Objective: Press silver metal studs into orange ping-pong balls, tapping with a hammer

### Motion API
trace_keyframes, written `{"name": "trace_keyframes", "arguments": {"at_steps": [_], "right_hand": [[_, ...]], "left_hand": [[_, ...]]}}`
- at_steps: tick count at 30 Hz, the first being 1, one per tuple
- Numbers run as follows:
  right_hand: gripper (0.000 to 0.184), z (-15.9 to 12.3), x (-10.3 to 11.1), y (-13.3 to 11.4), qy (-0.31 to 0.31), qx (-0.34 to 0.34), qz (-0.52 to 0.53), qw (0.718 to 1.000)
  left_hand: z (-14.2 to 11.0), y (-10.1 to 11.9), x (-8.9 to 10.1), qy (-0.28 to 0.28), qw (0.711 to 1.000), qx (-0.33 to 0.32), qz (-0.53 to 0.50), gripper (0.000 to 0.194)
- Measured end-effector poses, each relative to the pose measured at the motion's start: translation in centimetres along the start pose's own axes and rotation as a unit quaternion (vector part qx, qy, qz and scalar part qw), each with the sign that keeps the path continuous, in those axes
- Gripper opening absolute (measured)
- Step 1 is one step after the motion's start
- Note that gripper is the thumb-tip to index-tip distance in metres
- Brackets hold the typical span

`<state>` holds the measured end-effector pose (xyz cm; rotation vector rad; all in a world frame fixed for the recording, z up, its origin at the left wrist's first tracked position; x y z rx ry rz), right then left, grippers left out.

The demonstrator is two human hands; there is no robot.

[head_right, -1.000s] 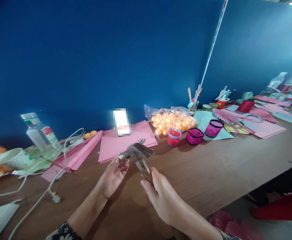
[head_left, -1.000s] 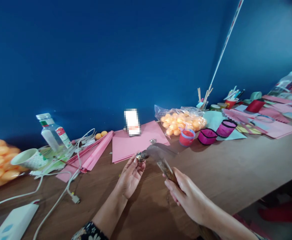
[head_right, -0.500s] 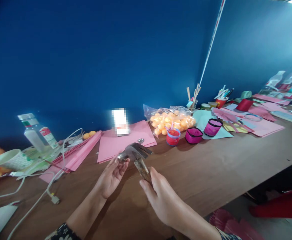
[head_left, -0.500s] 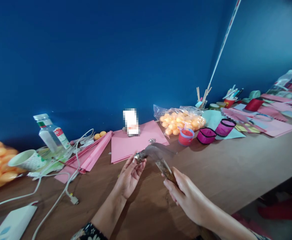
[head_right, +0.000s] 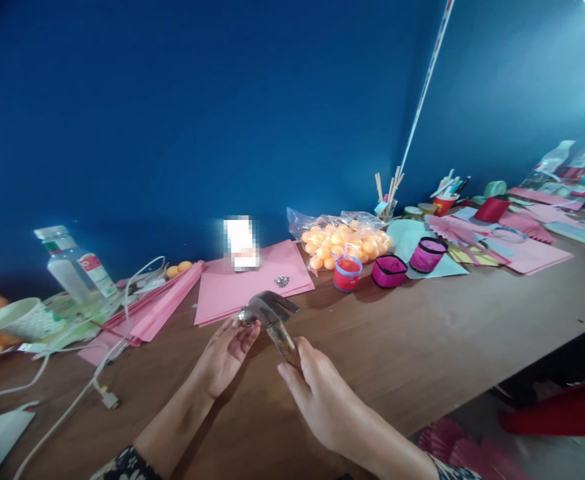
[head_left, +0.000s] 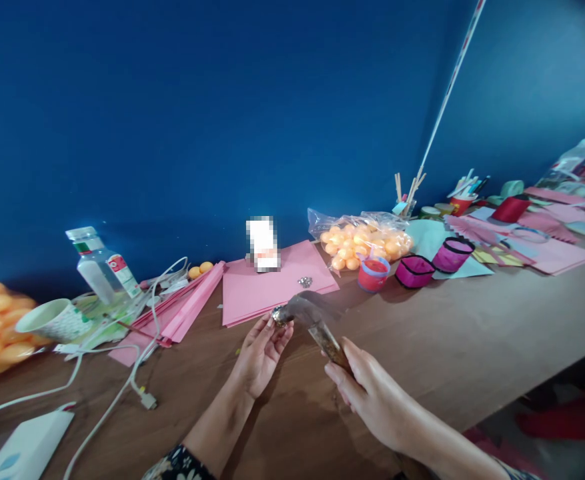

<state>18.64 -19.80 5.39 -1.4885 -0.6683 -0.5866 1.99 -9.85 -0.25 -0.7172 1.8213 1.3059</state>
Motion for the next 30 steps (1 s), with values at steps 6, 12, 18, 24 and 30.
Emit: {"name": "trace_keyframes", "arguments": {"at_steps": [6, 12, 18, 24, 30], "right_hand": [[0.015, -0.06, -0.05, 0.33, 0.02, 0.014, 0.032, 0.999], [0.014, -0.04, -0.11, 0.37, 0.0, 0.008, 0.022, 1.0], [0.016, -0.07, -0.13, 0.46, 0.012, 0.006, 0.043, 0.999], [0.016, 0.0, -0.18, 0.56, -0.002, 0.006, 0.041, 0.999], [0.016, -0.21, -0.16, 0.6, 0.01, 0.002, 0.057, 0.998]], "left_hand": [[0.06, 0.13, -0.08, 0.004, 1.0, 0.001, -0.019, 0.025], [-0.3, -0.03, -0.25, -0.018, 1.0, 0.012, 0.004, 0.034], [-0.31, 0.16, -0.25, -0.02, 1.0, 0.001, 0.005, 0.043], [-0.44, 0.05, -0.46, -0.022, 1.0, 0.014, 0.013, 0.035], [-0.25, 0.04, -0.24, -0.009, 1.0, 0.009, 0.012, 0.018]]}}
Point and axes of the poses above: each hand's wrist, its own z-axis towards the middle knuckle, its own x-axis out of the back of the hand, y = z × x, the point moved 2 cm from there along z, towards the middle knuckle, and after that the axes turned 13 degrees about -z, right-handed, at the moved point
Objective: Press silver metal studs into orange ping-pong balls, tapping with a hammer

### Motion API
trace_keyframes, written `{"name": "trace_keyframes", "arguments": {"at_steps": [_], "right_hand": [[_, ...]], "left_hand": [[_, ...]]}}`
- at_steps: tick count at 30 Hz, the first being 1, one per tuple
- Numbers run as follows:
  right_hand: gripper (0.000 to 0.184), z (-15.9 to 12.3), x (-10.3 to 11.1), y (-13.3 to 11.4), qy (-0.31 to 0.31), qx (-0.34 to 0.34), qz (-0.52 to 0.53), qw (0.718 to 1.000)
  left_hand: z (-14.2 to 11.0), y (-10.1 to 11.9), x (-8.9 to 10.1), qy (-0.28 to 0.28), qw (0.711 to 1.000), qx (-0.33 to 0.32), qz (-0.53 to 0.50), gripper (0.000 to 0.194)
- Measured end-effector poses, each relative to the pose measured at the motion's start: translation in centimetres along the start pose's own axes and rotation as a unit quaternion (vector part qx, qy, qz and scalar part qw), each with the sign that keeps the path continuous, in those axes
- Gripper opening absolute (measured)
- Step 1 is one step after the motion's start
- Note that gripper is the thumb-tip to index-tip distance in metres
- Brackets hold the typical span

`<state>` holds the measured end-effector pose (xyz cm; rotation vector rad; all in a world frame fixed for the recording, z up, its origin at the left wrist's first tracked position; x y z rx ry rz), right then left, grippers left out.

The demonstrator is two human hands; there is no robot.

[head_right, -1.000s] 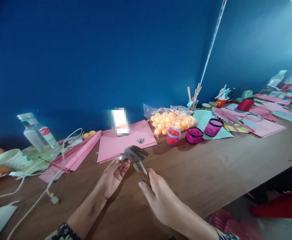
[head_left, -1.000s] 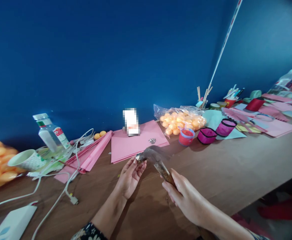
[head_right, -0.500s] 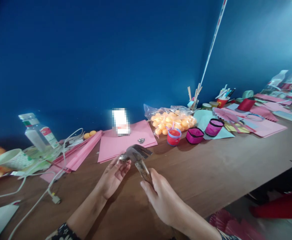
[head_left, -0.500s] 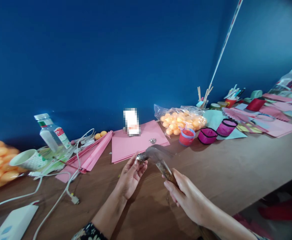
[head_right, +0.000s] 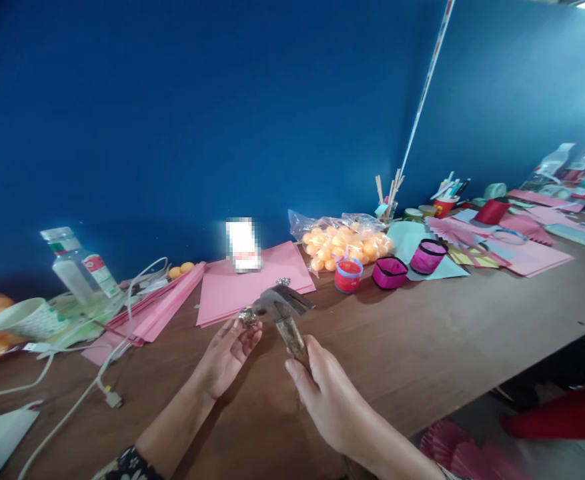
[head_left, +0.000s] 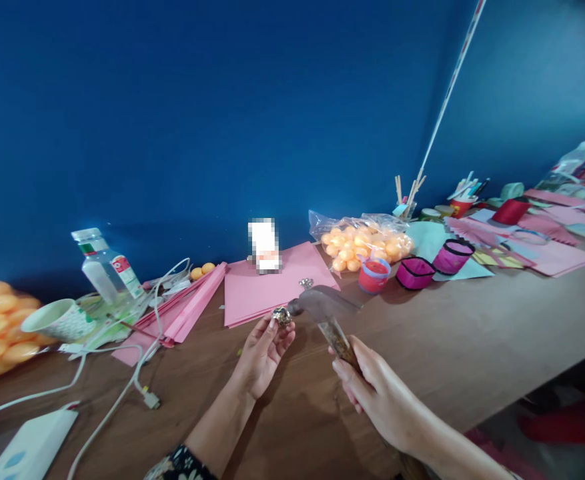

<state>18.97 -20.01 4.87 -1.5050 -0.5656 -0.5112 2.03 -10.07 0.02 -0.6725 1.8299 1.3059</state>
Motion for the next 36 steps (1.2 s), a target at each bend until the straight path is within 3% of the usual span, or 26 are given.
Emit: {"name": "trace_keyframes", "arguments": {"at_steps": [8, 14, 22, 26, 32, 36], "right_hand": [[0.018, 0.03, -0.03, -0.14, -0.001, -0.002, 0.026, 1.0], [0.016, -0.06, -0.07, -0.1, -0.012, -0.009, -0.009, 1.0], [0.017, -0.07, -0.12, -0.16, -0.01, -0.012, 0.018, 1.0], [0.017, -0.05, -0.08, -0.36, -0.019, -0.007, 0.023, 1.0], [0.018, -0.38, -0.17, -0.03, -0.007, -0.016, 0.011, 1.0], [0.016, -0.34, -0.39, 0.0, -0.014, -0.002, -0.009, 1.0]], "left_hand": [[0.06, -0.1, 0.24, 0.006, 1.0, -0.008, -0.017, 0.017], [-0.15, 0.05, 0.03, -0.016, 1.0, 0.002, -0.014, 0.038], [-0.21, 0.19, -0.03, -0.001, 1.0, -0.006, -0.007, 0.015], [-0.22, 0.05, 0.08, -0.002, 1.0, 0.01, -0.016, 0.016], [-0.06, 0.12, 0.11, 0.025, 0.999, -0.024, -0.029, 0.012], [-0.28, 0.12, -0.25, -0.005, 1.0, -0.003, -0.018, 0.028]]}}
Point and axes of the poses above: each hand's wrist, its own z-axis towards the middle knuckle, its own x-axis out of the back of the hand, y = z × x, the point moved 2 cm from there along z, towards the middle knuckle, and after that the axes turned 13 degrees about -z, right-handed, at the moved point
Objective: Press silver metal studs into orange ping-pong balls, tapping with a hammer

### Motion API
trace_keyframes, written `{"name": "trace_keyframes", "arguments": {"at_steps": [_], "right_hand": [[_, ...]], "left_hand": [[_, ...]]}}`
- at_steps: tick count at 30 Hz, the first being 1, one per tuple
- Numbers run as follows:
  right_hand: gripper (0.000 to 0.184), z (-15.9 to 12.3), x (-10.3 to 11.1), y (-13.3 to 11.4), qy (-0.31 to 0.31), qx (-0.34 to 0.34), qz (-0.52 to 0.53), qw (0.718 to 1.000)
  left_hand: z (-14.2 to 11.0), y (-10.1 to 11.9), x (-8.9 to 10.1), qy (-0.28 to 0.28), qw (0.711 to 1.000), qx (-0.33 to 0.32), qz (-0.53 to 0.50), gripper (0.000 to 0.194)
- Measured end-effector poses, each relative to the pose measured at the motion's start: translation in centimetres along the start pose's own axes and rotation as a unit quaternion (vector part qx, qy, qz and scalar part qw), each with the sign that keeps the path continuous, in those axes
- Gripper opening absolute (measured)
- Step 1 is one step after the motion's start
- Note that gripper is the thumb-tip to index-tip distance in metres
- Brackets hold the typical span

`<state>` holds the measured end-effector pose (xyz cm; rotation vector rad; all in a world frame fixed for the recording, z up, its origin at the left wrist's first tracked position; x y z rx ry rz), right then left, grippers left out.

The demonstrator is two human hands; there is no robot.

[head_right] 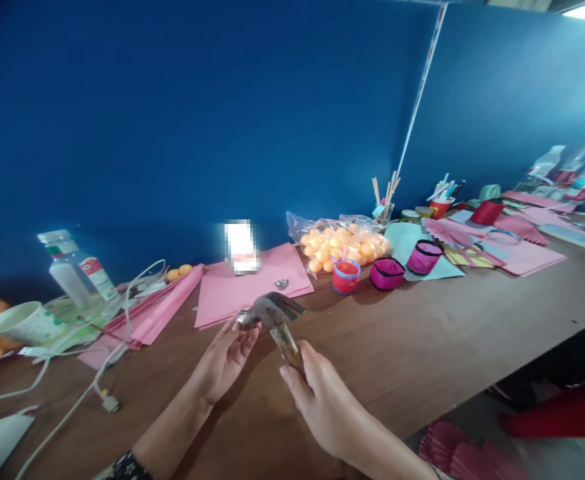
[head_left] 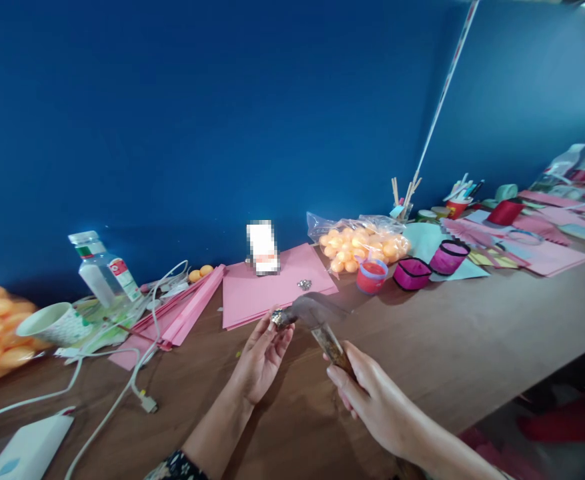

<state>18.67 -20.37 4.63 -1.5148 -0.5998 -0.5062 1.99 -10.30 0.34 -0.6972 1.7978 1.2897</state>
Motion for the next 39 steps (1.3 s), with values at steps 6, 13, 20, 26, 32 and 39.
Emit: {"name": "trace_keyframes", "arguments": {"at_steps": [6, 13, 20, 26, 32, 39], "right_hand": [[0.016, 0.0, -0.4, 0.2, 0.016, 0.001, -0.01, 1.0], [0.017, 0.0, -0.2, 0.1, 0.027, 0.006, -0.024, 0.999], [0.016, -0.3, 0.0, -0.1, 0.023, -0.005, -0.017, 1.0], [0.018, -0.4, -0.2, 0.1, 0.008, -0.005, -0.006, 1.0], [0.015, -0.6, -0.4, -0.1, -0.005, -0.006, 0.007, 1.0], [0.019, -0.5, -0.3, 0.1, 0.009, -0.019, 0.028, 0.999]], "left_hand": [[0.0, 0.0, 0.2, -0.008, 1.0, 0.009, 0.008, 0.024], [0.3, 0.0, 0.4, -0.001, 1.0, -0.007, 0.014, 0.018], [0.5, 0.0, 0.8, 0.0, 0.999, -0.027, 0.038, 0.02], [0.3, 0.1, 0.6, -0.001, 0.999, -0.036, 0.027, 0.034], [0.4, -0.1, 1.0, -0.01, 0.999, -0.008, 0.029, 0.025], [0.6, 0.0, 0.9, -0.004, 1.0, -0.017, 0.018, 0.015]]}}
Point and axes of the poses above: each hand's wrist, its own z-axis towards the middle knuckle, its own x-axis out of the back of the hand, y = z × x, the point moved 2 cm from there along z, towards the middle knuckle, and after that the axes turned 13 degrees about -z, right-handed, at the moved point
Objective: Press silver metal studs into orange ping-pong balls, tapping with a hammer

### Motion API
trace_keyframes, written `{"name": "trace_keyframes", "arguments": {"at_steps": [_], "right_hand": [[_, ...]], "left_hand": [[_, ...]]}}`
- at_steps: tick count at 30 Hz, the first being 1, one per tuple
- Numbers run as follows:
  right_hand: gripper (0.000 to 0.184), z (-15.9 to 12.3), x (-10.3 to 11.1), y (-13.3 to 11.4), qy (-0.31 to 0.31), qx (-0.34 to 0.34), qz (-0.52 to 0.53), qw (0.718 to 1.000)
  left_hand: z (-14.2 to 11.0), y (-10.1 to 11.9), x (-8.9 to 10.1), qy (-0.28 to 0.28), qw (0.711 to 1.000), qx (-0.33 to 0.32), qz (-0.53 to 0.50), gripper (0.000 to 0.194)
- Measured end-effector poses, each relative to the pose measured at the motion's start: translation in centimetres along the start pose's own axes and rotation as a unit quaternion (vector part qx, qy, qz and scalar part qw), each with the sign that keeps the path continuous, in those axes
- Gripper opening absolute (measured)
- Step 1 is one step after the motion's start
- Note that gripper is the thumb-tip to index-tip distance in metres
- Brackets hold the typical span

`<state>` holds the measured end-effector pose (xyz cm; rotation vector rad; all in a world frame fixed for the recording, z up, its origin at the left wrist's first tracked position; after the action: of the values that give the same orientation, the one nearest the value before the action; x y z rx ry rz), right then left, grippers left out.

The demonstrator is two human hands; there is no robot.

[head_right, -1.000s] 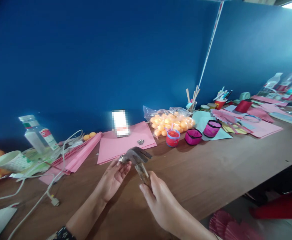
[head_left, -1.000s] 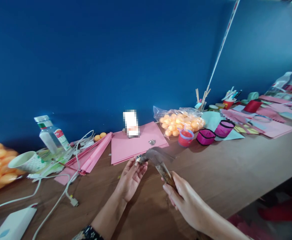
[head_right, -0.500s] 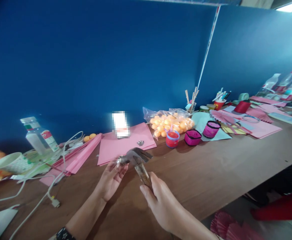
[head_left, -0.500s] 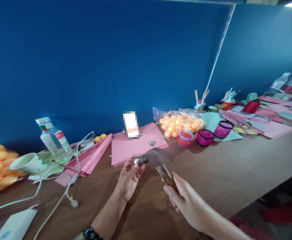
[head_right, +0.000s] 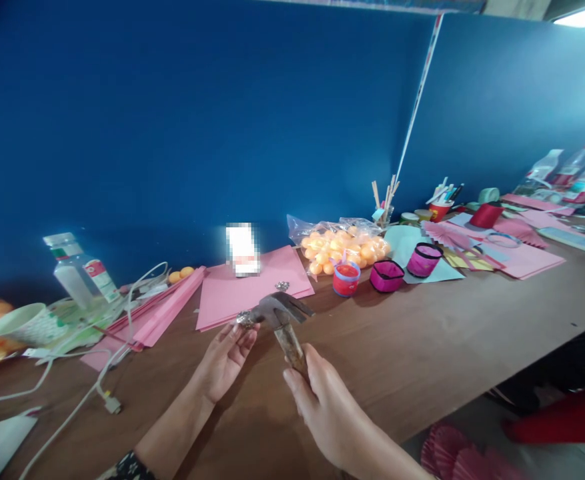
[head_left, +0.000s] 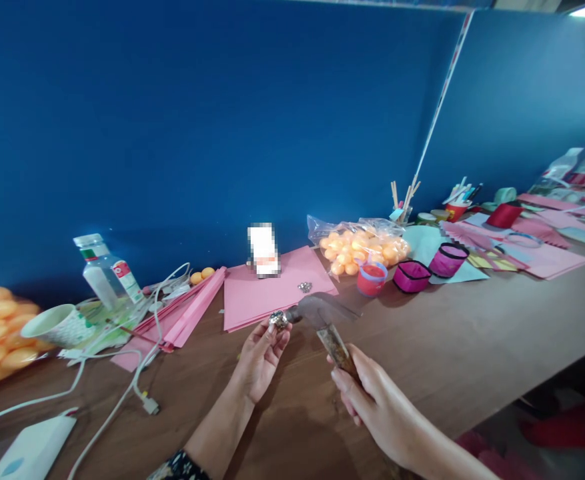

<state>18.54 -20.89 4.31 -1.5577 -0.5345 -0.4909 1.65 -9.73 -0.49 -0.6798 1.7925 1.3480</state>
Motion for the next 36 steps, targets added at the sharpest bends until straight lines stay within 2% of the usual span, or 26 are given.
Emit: {"name": "trace_keyframes", "arguments": {"at_steps": [7, 14, 17, 21, 25, 30, 36], "right_hand": [[0.022, 0.1, -0.3, 0.0, -0.018, 0.002, 0.054, 0.998], [0.023, 0.3, -0.1, -0.3, -0.023, 0.006, 0.054, 0.998], [0.024, 0.2, 1.0, -0.2, -0.007, 0.011, 0.007, 1.0], [0.024, 0.1, 3.1, 1.1, 0.063, 0.028, -0.098, 0.993], [0.019, -0.3, 5.1, 3.5, 0.1, 0.066, -0.236, 0.964], [0.019, -1.5, 7.3, 6.1, 0.09, 0.031, -0.347, 0.933], [0.023, -2.7, 9.9, 8.7, 0.129, 0.007, -0.427, 0.895]], "left_hand": [[-0.4, -0.2, -0.3, 0.032, 0.999, 0.025, -0.003, 0.017], [-0.6, -0.4, -0.6, 0.022, 0.998, 0.051, -0.001, 0.021], [-0.6, -0.3, -0.5, 0.025, 0.998, 0.055, -0.002, 0.023], [-0.6, -0.2, -0.4, 0.029, 0.998, 0.062, -0.008, 0.024], [-0.4, -0.1, -0.3, 0.05, 0.997, 0.055, -0.012, 0.023], [-0.3, 0.0, -0.3, 0.062, 0.997, 0.05, -0.002, 0.021], [-0.4, 0.2, -0.5, 0.076, 0.996, 0.05, 0.006, 0.019]]}}
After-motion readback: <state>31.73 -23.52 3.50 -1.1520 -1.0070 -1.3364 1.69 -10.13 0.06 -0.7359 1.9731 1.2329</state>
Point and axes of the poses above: each hand's wrist, its own z-axis towards the middle knuckle, its own x-axis out of the back of the hand, y = z × x, the point moved 2 cm from there along z, towards the middle knuckle, and after that the axes turned 13 degrees about -z, right-handed, at the moved point
